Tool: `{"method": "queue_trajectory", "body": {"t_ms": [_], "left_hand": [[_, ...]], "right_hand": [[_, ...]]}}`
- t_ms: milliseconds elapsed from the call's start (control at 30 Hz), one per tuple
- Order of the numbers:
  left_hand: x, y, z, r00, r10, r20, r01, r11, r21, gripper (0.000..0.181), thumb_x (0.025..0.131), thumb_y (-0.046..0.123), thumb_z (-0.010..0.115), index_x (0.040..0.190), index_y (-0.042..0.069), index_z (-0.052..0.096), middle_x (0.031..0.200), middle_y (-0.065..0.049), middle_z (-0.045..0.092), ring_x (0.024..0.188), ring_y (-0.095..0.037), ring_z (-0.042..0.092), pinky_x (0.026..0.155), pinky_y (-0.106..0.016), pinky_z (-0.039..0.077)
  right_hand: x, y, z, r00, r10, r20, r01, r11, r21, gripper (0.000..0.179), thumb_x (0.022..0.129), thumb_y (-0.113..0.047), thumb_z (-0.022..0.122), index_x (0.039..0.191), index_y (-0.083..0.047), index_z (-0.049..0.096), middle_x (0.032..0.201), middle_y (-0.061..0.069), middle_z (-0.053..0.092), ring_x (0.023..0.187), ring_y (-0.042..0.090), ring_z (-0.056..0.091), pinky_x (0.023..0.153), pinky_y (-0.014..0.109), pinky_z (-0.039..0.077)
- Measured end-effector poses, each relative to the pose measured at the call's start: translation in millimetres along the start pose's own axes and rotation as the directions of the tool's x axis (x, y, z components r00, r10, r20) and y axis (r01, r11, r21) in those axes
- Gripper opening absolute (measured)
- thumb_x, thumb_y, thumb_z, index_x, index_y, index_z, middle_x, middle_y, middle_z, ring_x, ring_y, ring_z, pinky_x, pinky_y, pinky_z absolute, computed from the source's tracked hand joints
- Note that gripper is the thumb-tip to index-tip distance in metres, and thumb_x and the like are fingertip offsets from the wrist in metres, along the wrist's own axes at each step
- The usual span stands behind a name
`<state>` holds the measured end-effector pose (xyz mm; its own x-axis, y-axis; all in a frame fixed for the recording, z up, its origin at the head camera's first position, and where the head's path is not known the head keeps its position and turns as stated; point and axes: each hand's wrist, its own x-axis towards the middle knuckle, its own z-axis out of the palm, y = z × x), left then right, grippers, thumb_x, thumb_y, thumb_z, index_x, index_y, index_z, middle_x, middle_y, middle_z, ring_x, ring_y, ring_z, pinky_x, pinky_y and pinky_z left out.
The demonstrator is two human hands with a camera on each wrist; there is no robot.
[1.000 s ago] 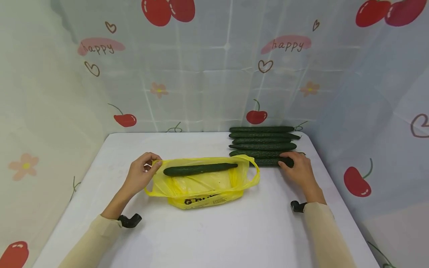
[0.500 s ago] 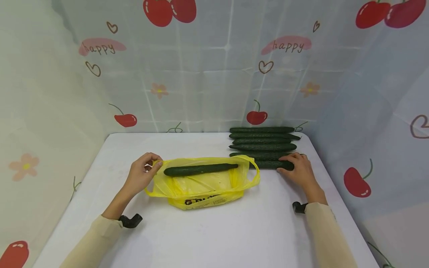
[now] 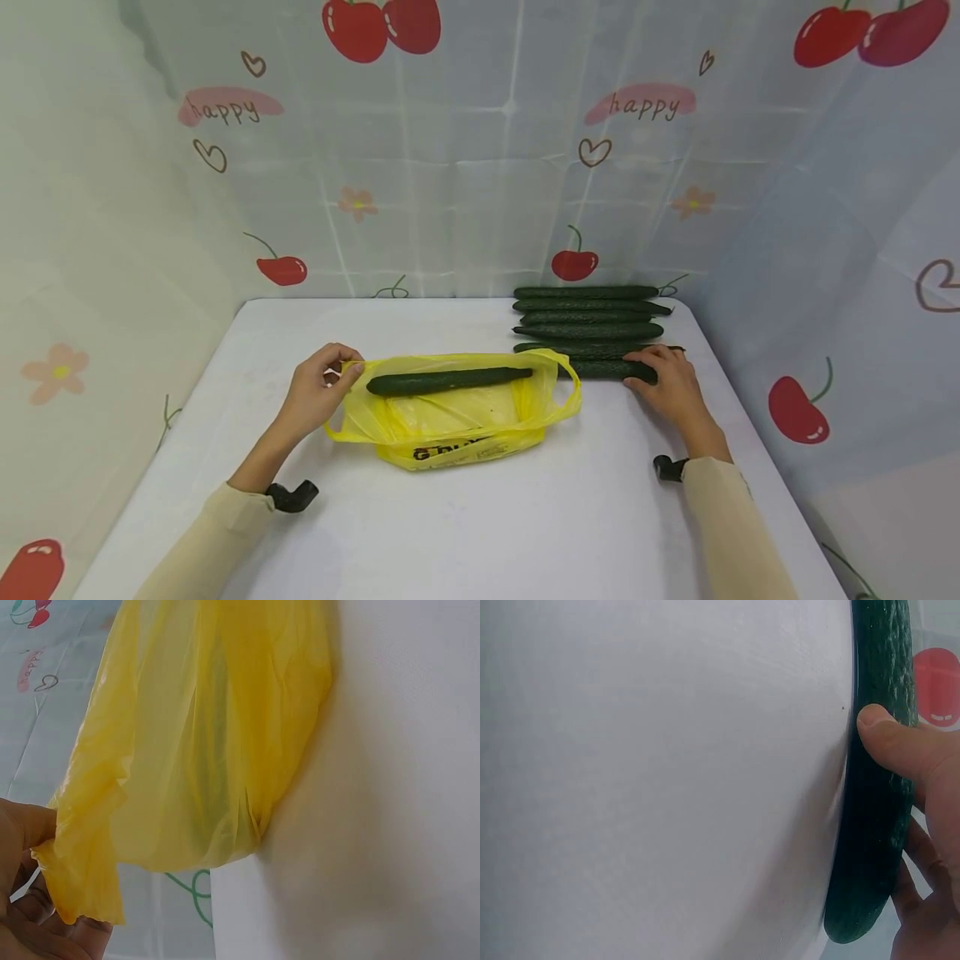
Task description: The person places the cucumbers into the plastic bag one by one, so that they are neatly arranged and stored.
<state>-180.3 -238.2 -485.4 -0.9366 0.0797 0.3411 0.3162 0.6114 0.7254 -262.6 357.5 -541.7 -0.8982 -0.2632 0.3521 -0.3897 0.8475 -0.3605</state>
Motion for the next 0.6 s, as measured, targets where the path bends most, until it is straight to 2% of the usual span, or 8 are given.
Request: {"method": "queue_trajectory", "body": {"t_ms": [300, 600], "left_hand": [[0.3, -0.2, 0.1, 1.0, 0.0, 0.007, 0.0, 1.0, 0.02, 0.008, 0.105, 0.019, 0.072, 0.113, 0.016, 0.071, 0.108, -0.003, 0.07, 0.09, -0.017, 0.057, 0.075, -0.02, 0.053], [1.2, -0.5, -1.8, 1.0, -0.007, 0.006, 0.007, 1.0, 0.023, 0.008, 0.105, 0.019, 0.071, 0.112, 0.016, 0.071, 0.109, -0.003, 0.07, 0.091, -0.017, 0.057, 0.075, -0.02, 0.053]], "right_hand": [[-2.8, -5.0, 0.4, 1.0, -0.015, -0.013, 0.015, 1.0, -0.022, 0.043, 0.087, -0.01, 0.089, 0.128, -0.006, 0.074, 0.123, 0.027, 0.064, 0.115, 0.053, 0.052, 0.096, 0.072, 0.041], [-4.7, -6.4, -0.8, 0.998, -0.034, -0.044, 0.035, 0.999, 0.017, 0.043, 0.088, -0.006, 0.087, 0.129, -0.004, 0.073, 0.125, 0.029, 0.061, 0.116, 0.053, 0.051, 0.097, 0.073, 0.039]]}}
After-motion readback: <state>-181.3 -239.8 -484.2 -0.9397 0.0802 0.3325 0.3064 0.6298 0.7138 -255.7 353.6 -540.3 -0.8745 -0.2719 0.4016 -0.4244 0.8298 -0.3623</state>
